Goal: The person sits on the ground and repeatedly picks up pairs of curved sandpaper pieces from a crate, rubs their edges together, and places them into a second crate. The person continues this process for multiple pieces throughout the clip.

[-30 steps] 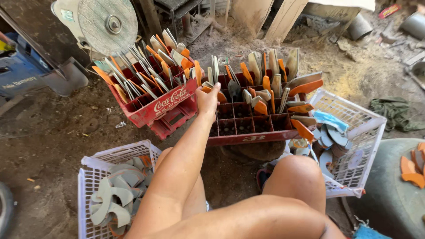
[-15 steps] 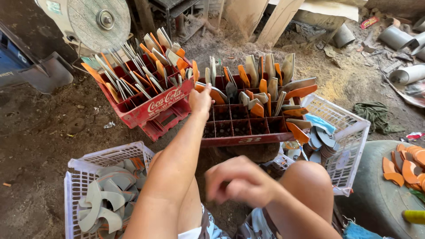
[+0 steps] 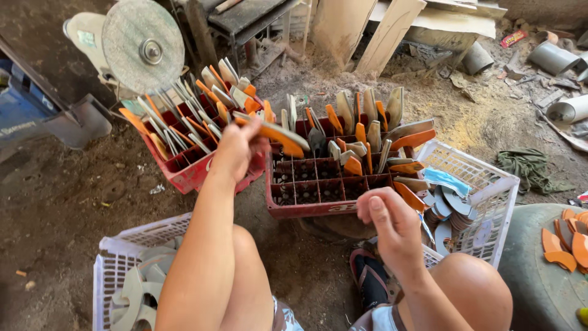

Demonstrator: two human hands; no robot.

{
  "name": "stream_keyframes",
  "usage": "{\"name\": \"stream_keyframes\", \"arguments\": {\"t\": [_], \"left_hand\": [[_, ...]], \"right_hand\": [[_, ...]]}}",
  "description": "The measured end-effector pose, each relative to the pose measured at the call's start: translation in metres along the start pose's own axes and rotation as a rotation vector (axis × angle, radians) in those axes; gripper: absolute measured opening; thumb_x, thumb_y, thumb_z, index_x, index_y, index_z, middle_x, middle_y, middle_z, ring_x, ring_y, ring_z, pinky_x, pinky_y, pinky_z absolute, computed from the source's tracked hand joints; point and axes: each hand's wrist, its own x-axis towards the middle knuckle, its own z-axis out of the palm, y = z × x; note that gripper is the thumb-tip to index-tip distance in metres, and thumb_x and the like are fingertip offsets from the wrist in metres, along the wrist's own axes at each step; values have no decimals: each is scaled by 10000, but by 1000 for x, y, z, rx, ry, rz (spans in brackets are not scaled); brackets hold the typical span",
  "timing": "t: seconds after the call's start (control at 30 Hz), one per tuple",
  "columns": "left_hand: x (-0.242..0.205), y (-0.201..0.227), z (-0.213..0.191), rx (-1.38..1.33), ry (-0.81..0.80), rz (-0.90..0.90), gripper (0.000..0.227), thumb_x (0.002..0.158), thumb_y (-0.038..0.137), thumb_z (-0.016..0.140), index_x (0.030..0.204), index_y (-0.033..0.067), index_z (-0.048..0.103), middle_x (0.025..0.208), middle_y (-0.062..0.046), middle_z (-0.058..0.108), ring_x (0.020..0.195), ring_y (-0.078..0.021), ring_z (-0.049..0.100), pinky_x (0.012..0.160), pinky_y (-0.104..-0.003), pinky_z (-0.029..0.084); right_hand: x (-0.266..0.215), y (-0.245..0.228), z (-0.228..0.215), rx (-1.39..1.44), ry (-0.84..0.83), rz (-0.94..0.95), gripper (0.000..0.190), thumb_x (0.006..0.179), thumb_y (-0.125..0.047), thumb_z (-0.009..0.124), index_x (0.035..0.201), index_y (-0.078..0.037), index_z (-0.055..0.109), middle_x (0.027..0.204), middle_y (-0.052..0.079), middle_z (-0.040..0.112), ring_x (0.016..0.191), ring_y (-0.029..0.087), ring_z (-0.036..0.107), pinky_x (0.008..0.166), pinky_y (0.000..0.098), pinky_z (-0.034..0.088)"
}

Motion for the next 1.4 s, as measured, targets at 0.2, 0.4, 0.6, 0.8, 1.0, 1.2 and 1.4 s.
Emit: {"name": "stream_keyframes", "arguments": {"t": [0.2,0.4,0.6,0.8,1.0,1.2,1.4], "left_hand": [[-71,-7,79,290,-504,-26,420,950,334,710,1189,0,620,916,-76,674,745,-129,676,670,-286,598],[-99,-5,95,165,-514,-30,438,938,304,732,1222,-16,636,879,-51,679,704,-98,637,635,-263,572],[-98,-16,93,74,-541,-105,495,921,292,741,1286,-16,611,878,-34,665,722,-88,626,613,-253,562],[-96,-24,97,96,-537,-60,459,945,301,693,1260,-21,606,874,-35,651,724,-95,639,613,-261,575],[-97,-24,101,115,-517,-42,433,960,320,684,1240,-6,626,840,-34,623,701,-89,617,590,-258,561],[-97,-21,100,151,-523,-87,442,948,346,691,1221,1,651,798,-55,623,655,-110,621,556,-248,543],[-96,-22,101,162,-492,-114,434,937,323,690,1211,-13,658,841,-57,646,697,-105,637,571,-271,576]], "right_hand": [[9,-2,16,-314,1,-139,342,1105,-245,497,1275,14,644,1210,113,668,1065,195,658,926,298,504],[3,13,12,-103,-41,139,339,1065,-286,530,1153,-5,697,924,38,716,888,101,638,803,248,506],[-4,17,8,-81,-33,147,313,1054,-265,564,1075,12,709,861,39,663,817,107,596,740,258,479],[-3,9,9,-291,37,24,271,1021,-248,612,1027,1,718,891,50,702,832,117,650,759,257,501],[-3,12,6,-192,42,141,285,1023,-267,610,1022,-9,729,866,36,695,823,96,622,748,252,495],[-7,20,5,47,-2,204,304,1045,-276,591,1045,4,708,908,16,683,875,67,595,793,239,488],[-7,20,6,-35,47,319,284,966,-282,687,1008,-3,661,842,19,648,770,78,572,677,258,493]]}}
